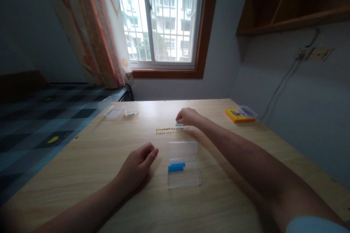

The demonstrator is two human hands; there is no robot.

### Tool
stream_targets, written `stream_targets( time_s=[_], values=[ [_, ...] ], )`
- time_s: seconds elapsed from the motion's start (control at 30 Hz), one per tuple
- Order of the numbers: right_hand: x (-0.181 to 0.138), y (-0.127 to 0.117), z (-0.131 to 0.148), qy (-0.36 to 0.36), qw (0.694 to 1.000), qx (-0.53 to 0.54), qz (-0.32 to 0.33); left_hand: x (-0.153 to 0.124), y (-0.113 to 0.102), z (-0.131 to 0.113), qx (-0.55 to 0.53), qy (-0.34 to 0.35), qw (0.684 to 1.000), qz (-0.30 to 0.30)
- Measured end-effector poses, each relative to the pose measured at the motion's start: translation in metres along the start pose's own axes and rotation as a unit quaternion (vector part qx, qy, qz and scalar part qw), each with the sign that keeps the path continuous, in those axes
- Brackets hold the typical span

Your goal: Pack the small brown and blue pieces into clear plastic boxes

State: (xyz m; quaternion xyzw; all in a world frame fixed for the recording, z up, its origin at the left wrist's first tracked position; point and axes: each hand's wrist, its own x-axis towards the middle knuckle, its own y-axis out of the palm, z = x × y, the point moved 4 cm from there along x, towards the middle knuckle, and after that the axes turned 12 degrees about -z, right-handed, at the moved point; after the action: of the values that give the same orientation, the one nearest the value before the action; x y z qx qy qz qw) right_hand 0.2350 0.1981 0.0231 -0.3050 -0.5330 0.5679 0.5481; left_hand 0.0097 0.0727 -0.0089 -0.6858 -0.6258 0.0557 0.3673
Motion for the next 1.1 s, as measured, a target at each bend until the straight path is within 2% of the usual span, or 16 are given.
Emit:
stream_targets(
  time_s=[0.23,0.37,0.53,0.67,0.77,0.87,0.9,1.0,1.1],
  values=[
    [0.004,0.014,0.005,0.021,0.996,-0.059,0.06,0.0,0.002,0.004,-0.002,-0.011,1.0,0.004],
    [0.001,0.021,0.005,0.043,0.994,-0.072,0.073,0.0,0.002,0.002,-0.001,-0.013,1.0,0.008],
    [0.003,0.015,0.012,0.039,0.997,-0.06,0.024,0.001,0.0,0.001,-0.002,-0.01,1.0,0.003],
    [-0.005,-0.014,0.018,0.02,0.998,-0.032,-0.058,0.001,0.0,-0.001,-0.003,-0.011,1.0,0.01],
    [-0.036,-0.052,0.022,0.0,0.993,-0.009,-0.118,0.0,-0.001,-0.004,-0.002,-0.014,1.0,0.017],
    [-0.093,-0.097,0.033,-0.063,0.971,0.075,-0.22,-0.001,-0.001,-0.005,0.002,-0.013,1.0,0.022],
    [-0.114,-0.108,0.038,-0.079,0.966,0.099,-0.225,-0.001,-0.001,-0.004,0.004,-0.011,1.0,0.023],
    [-0.167,-0.116,0.055,-0.111,0.968,0.158,-0.16,-0.001,0.0,-0.003,0.007,-0.006,1.0,0.025],
    [-0.191,-0.098,0.066,-0.122,0.979,0.154,-0.061,-0.001,0.001,-0.002,0.01,-0.008,0.999,0.029]
  ],
)
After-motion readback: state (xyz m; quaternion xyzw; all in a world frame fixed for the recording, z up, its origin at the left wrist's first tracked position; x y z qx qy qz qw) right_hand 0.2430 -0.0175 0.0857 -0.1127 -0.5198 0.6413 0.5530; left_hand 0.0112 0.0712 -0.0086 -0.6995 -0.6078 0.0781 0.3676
